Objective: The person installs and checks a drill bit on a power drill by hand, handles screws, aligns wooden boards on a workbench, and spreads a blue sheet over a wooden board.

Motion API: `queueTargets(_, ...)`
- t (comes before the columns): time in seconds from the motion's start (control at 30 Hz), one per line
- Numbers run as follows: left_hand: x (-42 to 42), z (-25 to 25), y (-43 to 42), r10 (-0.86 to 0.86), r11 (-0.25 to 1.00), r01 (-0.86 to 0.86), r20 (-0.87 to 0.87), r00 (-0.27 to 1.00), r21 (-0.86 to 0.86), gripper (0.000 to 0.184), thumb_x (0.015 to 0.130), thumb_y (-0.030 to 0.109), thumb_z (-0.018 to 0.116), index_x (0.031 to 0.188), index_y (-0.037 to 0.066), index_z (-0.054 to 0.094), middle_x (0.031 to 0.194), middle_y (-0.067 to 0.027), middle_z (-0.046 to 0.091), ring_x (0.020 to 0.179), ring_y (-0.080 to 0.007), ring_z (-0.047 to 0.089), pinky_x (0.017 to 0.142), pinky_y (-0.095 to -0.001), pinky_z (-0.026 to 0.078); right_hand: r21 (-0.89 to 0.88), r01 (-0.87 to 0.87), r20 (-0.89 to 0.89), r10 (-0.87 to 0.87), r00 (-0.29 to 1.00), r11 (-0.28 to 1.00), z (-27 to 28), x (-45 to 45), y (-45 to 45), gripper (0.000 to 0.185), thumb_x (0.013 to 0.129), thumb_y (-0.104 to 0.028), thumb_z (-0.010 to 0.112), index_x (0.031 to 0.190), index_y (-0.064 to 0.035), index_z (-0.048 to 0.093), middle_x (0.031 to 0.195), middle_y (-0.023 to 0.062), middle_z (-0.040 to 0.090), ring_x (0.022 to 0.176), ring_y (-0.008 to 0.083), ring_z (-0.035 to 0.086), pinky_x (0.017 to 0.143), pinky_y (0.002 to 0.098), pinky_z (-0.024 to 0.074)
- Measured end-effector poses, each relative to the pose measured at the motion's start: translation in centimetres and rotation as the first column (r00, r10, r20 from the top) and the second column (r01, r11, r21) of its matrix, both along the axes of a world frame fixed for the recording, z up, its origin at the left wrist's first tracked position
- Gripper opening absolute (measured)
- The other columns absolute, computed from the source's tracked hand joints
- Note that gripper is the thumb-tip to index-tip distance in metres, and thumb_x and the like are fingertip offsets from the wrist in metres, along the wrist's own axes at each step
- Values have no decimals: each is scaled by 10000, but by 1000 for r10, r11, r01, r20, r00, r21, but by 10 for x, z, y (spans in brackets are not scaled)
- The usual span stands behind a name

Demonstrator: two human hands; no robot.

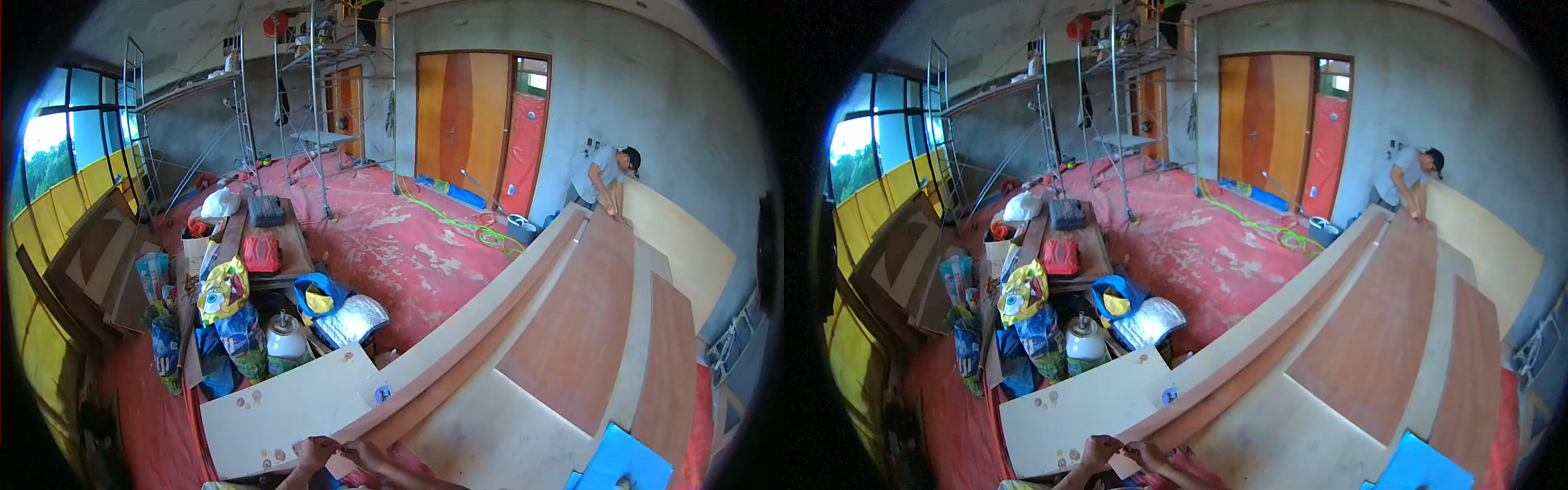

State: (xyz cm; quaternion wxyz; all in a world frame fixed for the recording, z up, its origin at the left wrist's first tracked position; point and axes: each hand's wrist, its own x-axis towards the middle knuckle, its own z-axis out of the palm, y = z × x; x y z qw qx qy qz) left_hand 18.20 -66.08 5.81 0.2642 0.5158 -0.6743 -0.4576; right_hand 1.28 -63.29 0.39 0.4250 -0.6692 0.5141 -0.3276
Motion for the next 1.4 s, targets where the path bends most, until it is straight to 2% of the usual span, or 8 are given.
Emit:
queueTargets(0.23, 15, 18, -8, 74, 988, -89, 117, 990, 128, 169, 828, 156, 626, 862, 4, 691, 752, -71, 682, 676, -108, 629, 627, -251, 511, -142, -8, 8, 9, 1000, 990, -2, 17, -9, 218, 844, -210, 609, 999, -61, 641, 905, 133, 667, 811, 238, 660, 699, 330, 511)
queueTargets(0.43, 45, -50, -24, 75, 989, -60, -107, 991, 133, 170, 835, 165, 642, 845, 1, 689, 746, -64, 677, 673, -107, 614, 618, -252, 505, -172, -12, 17, 16, 1000, 985, -3, 28, -12, 220, 854, -225, 593, 1019, -81, 620, 867, 129, 659, 734, 252, 648, 647, 338, 500)
queueTargets(0.53, 30, -7, -14, 114, 976, -120, 44, 993, 180, 152, 834, 150, 645, 846, 4, 688, 747, -64, 677, 668, -109, 616, 613, -259, 510, -151, -59, -35, 54, 998, 987, 1, 25, -13, 210, 856, -229, 589, 1007, -87, 622, 849, 129, 656, 722, 263, 641, 638, 349, 497)
queueTargets(0.93, 41, -36, -6, 220, 952, -178, -151, 964, 251, 182, 804, 143, 678, 852, -32, 676, 751, -89, 676, 652, -134, 628, 612, -262, 522, -135, -43, 26, 47, 999, 990, 10, 22, -3, 240, 863, -204, 582, 1046, -56, 628, 937, 145, 657, 829, 283, 647, 705, 361, 510)
queueTargets(1.13, 40, -49, 0, 325, 868, -154, -305, 895, 472, 171, 827, 136, 640, 857, -31, 664, 768, -97, 673, 680, -162, 636, 637, -273, 529, -116, -60, -40, 56, 998, 991, 3, 16, 3, 226, 844, -149, 603, 1043, -47, 635, 957, 145, 658, 859, 273, 648, 732, 337, 510)
queueTargets(1.23, 41, -74, -1, 265, 923, -136, -338, 903, 359, 223, 816, 171, 632, 856, -48, 647, 799, -133, 669, 718, -176, 639, 634, -288, 528, -79, -51, -14, 50, 999, 996, 2, 14, 6, 230, 852, -142, 588, 1057, -42, 620, 978, 151, 653, 881, 265, 648, 740, 342, 509)
queueTargets(1.33, 61, -140, -25, -37, 988, 65, -197, 980, 140, 291, 842, 211, 547, 874, -67, 624, 848, -177, 660, 761, -232, 642, 659, -321, 524, -102, -4, -19, 2, 1000, 995, 3, 13, 14, 208, 863, -121, 561, 1049, -40, 607, 921, 146, 657, 819, 267, 651, 699, 346, 506)
queueTargets(1.4, 43, -89, -11, 404, 834, 61, -683, 609, 548, 342, 853, 236, 466, 875, -71, 616, 863, -199, 653, 760, -278, 632, 686, -354, 516, -147, 50, 74, -39, 997, 988, -6, 13, 19, 168, 839, -72, 511, 992, -41, 574, 745, 105, 603, 647, 215, 591, 598, 332, 465)
